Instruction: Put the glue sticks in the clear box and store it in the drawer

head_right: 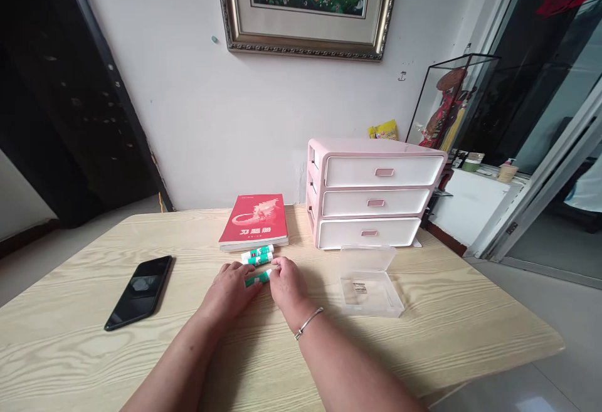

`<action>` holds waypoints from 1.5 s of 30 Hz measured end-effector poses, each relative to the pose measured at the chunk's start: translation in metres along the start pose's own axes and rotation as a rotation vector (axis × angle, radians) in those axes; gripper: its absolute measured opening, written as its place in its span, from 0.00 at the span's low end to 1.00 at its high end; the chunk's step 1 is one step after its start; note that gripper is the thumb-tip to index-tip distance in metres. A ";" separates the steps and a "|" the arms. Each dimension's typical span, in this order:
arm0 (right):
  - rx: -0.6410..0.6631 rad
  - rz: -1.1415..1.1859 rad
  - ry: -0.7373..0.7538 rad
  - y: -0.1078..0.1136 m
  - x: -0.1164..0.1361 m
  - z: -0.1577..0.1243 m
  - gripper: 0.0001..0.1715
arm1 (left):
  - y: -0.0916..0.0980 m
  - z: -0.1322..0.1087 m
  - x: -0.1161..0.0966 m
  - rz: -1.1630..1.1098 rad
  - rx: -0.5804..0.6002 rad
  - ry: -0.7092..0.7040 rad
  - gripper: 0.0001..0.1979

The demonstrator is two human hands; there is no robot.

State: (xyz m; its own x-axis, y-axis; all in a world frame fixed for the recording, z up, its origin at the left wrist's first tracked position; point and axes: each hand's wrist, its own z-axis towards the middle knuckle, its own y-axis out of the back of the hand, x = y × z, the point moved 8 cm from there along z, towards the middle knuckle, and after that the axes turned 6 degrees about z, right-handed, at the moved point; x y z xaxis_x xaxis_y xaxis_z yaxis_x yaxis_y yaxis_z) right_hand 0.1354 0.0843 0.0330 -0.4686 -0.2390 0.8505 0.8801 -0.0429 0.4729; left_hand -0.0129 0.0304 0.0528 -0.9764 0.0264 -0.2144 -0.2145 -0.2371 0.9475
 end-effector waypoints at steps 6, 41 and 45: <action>0.116 -0.003 0.262 0.000 0.024 -0.019 0.21 | 0.010 -0.006 -0.003 -0.013 0.077 0.046 0.08; 0.206 0.367 0.096 0.014 0.036 -0.015 0.13 | 0.021 -0.026 -0.051 -0.735 0.334 -0.133 0.18; 0.078 0.264 0.152 0.047 0.025 0.005 0.16 | 0.014 -0.034 -0.037 -1.011 0.455 0.024 0.24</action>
State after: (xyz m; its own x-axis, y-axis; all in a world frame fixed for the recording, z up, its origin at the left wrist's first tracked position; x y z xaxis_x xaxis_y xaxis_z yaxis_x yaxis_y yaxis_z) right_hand 0.1653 0.0811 0.0773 -0.2027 -0.3741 0.9050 0.9586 0.1129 0.2614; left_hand 0.0211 -0.0067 0.0656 -0.3468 -0.0137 -0.9379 -0.9063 0.2623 0.3313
